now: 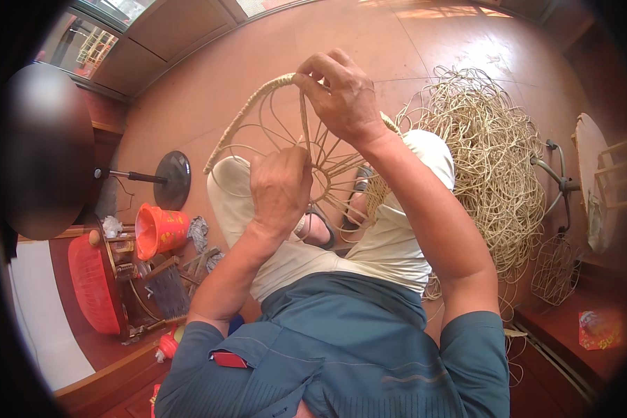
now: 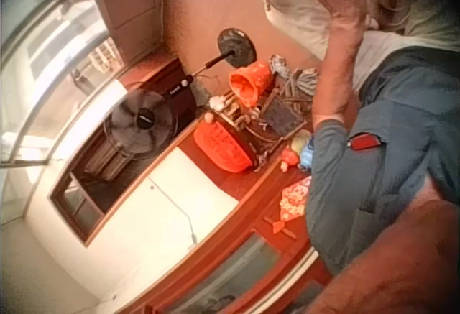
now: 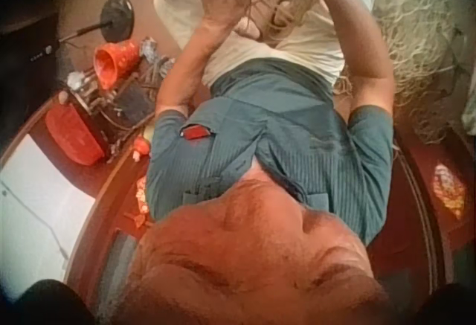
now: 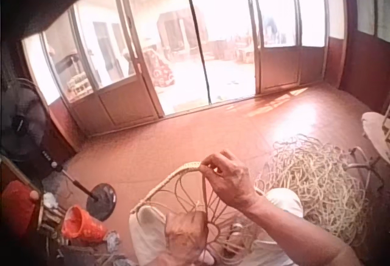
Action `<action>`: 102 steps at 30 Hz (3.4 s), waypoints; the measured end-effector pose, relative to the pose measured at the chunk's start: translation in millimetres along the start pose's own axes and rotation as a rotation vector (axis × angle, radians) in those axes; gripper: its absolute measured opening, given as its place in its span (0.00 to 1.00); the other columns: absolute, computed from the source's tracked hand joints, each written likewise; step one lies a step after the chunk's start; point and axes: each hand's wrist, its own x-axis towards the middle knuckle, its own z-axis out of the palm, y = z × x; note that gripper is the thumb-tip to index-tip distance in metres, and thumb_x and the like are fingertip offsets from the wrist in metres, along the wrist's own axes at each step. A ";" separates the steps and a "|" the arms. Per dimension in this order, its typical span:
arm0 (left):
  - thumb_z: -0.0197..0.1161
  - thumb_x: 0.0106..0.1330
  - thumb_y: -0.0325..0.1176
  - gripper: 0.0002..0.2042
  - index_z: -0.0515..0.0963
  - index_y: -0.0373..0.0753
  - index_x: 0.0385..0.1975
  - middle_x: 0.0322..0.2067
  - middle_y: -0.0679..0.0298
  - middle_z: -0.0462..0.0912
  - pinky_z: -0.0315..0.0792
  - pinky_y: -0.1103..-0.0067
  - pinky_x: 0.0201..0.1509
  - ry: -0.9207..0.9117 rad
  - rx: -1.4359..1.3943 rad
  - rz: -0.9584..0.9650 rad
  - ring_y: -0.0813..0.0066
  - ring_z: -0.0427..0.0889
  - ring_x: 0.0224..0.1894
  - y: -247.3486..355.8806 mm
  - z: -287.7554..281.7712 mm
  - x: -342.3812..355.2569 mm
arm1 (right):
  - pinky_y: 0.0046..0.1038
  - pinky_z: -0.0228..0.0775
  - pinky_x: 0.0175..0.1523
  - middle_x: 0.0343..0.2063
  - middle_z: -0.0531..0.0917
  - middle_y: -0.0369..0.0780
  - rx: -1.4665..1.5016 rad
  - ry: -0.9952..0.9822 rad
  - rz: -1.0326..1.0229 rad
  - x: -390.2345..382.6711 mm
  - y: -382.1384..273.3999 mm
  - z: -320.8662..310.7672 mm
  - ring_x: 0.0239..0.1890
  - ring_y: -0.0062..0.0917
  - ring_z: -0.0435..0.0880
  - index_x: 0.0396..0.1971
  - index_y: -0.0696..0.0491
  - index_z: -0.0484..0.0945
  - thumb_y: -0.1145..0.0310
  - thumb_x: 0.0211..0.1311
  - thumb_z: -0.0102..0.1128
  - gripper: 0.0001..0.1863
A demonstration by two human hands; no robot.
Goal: Manually weave a traditional basket using long plant-based strips and a wire frame.
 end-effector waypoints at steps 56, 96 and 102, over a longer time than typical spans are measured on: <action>0.61 0.86 0.43 0.17 0.89 0.35 0.49 0.26 0.79 0.73 0.62 0.85 0.33 -0.498 -1.143 -0.581 0.89 0.67 0.28 -32.6 -72.4 15.4 | 0.40 0.81 0.52 0.43 0.88 0.42 -0.137 -0.352 -0.108 -97.3 -0.7 0.2 0.46 0.40 0.88 0.51 0.52 0.83 0.70 0.70 0.71 0.12; 0.52 0.84 0.30 0.28 0.61 0.25 0.80 0.39 0.58 0.87 0.82 0.79 0.37 -0.140 -1.380 -0.827 0.80 0.81 0.29 12.6 16.3 -48.0 | 0.38 0.83 0.44 0.43 0.84 0.41 -0.206 -0.363 -0.128 -93.3 -7.1 4.6 0.41 0.38 0.89 0.47 0.50 0.88 0.75 0.65 0.70 0.11; 0.51 0.83 0.28 0.26 0.63 0.29 0.79 0.38 0.60 0.85 0.89 0.73 0.37 -0.120 -1.676 -1.024 0.81 0.79 0.26 24.0 27.7 -31.3 | 0.45 0.81 0.49 0.42 0.84 0.41 -0.200 -0.464 0.001 -86.7 -6.7 4.7 0.44 0.42 0.87 0.43 0.48 0.86 0.73 0.63 0.64 0.10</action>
